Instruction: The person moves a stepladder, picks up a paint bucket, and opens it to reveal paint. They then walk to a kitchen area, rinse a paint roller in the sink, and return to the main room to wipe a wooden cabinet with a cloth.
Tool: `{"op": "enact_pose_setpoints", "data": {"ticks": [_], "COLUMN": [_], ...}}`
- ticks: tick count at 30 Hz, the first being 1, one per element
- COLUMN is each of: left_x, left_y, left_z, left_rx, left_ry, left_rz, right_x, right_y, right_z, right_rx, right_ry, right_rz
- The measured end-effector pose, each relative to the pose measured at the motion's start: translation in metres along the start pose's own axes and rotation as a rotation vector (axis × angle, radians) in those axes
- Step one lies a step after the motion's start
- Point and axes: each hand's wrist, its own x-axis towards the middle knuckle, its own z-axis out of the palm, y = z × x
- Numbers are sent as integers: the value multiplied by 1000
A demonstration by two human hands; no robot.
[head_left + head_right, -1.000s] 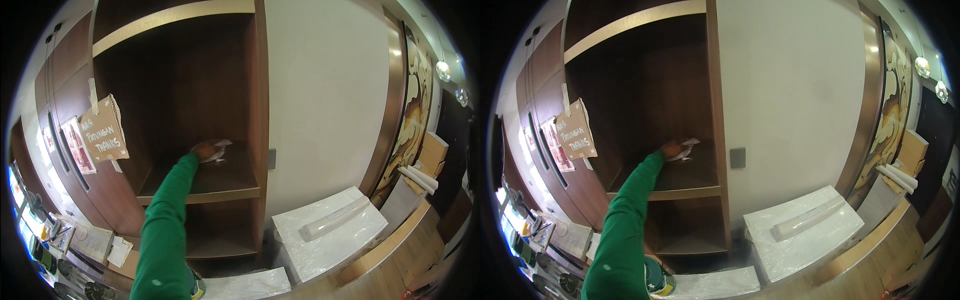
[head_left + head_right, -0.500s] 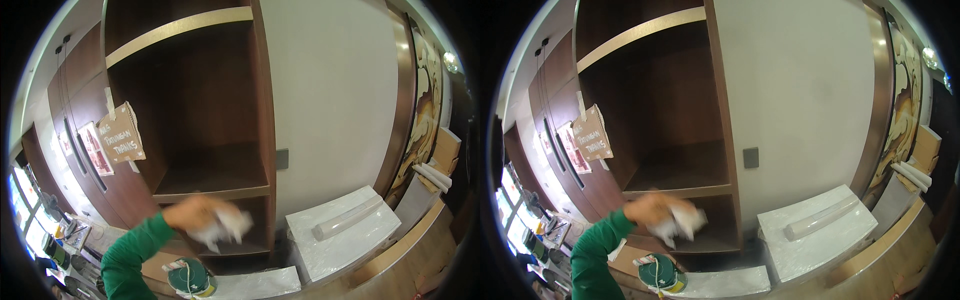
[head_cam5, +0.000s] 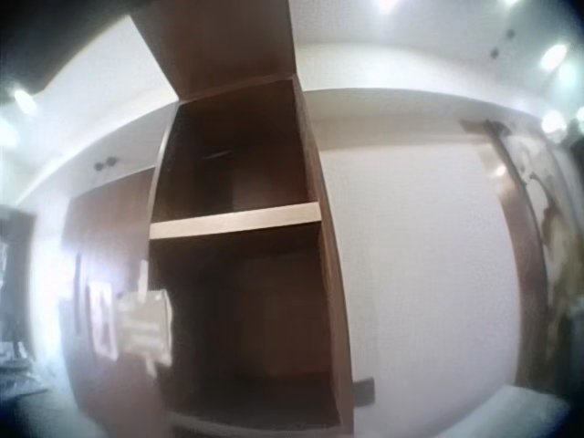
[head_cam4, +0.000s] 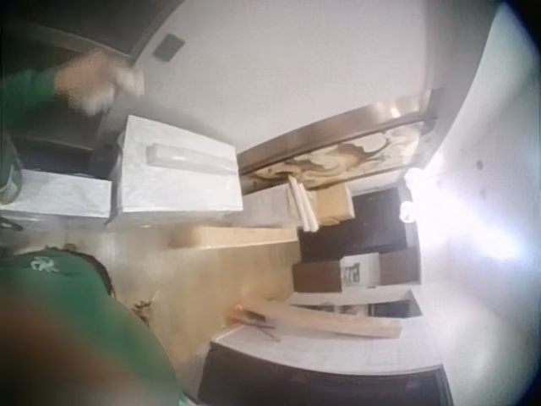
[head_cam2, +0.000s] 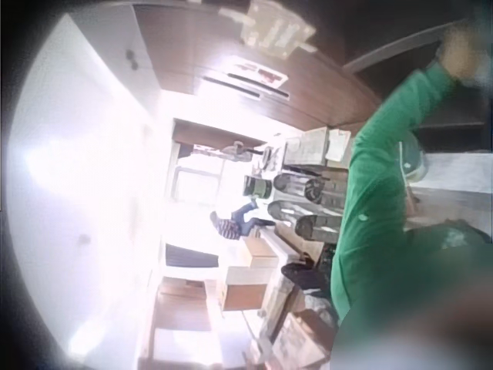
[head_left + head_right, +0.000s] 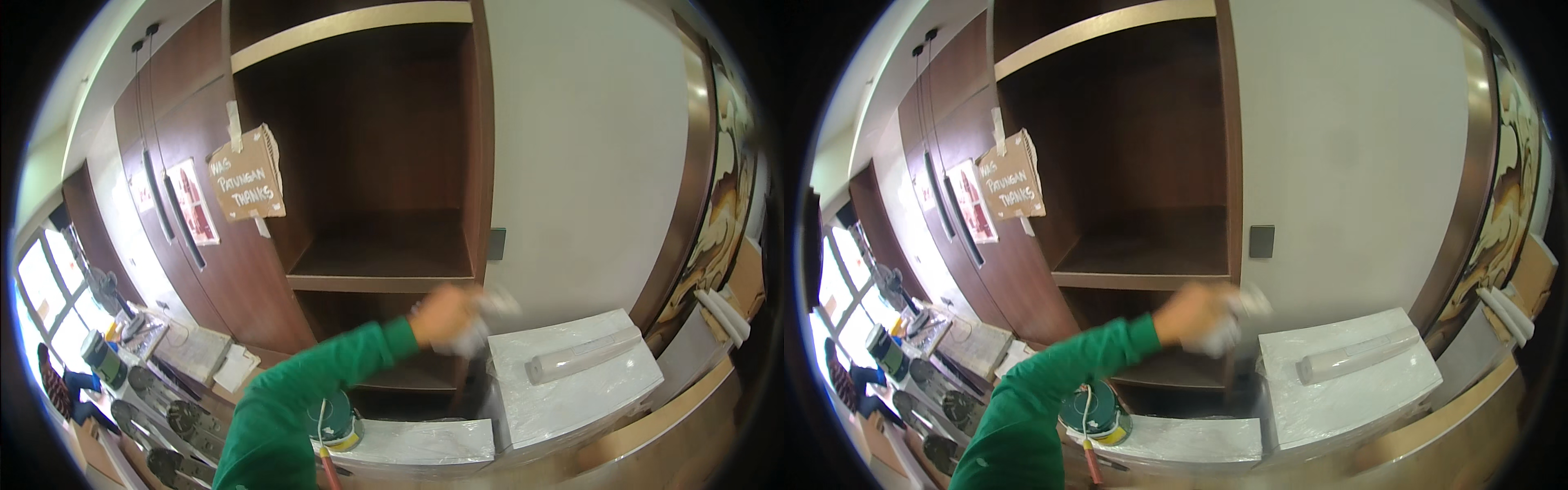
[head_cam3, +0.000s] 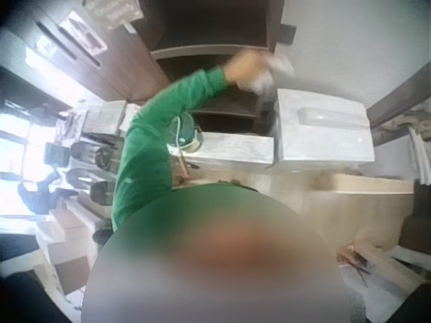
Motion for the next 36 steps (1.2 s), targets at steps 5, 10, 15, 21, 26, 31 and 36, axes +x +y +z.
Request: {"op": "enact_pose_setpoints", "data": {"ticks": [5, 10, 15, 21, 26, 31, 36], "left_x": [-86, -44, -55, -124, -135, -48, -120], "left_y": [-16, -169, -310, -406, -441, -400, -312], "left_z": [171, 219, 163, 24, 100, 238, 265], "left_rx": [29, 63, 45, 621, 712, 623, 48], "left_ry": [-379, 69, 814, 894, 1204, 618, 738], "left_rz": [-59, -474, -674, -1198, -773, -580, -638], "right_x": [0, 0, -58, -112, -45, -44, -67], "right_y": [25, 68, 29, -41, 103, 154, 83], "right_z": [-17, -42, -50, -73, -153, -134, -88], "right_rx": [-151, 155, 84, 177, -463, 215, 114], "right_ry": [-105, -40, -14, 77, -523, 23, 22], "right_rz": [-48, 166, 315, 610, -176, 67, -63]}}
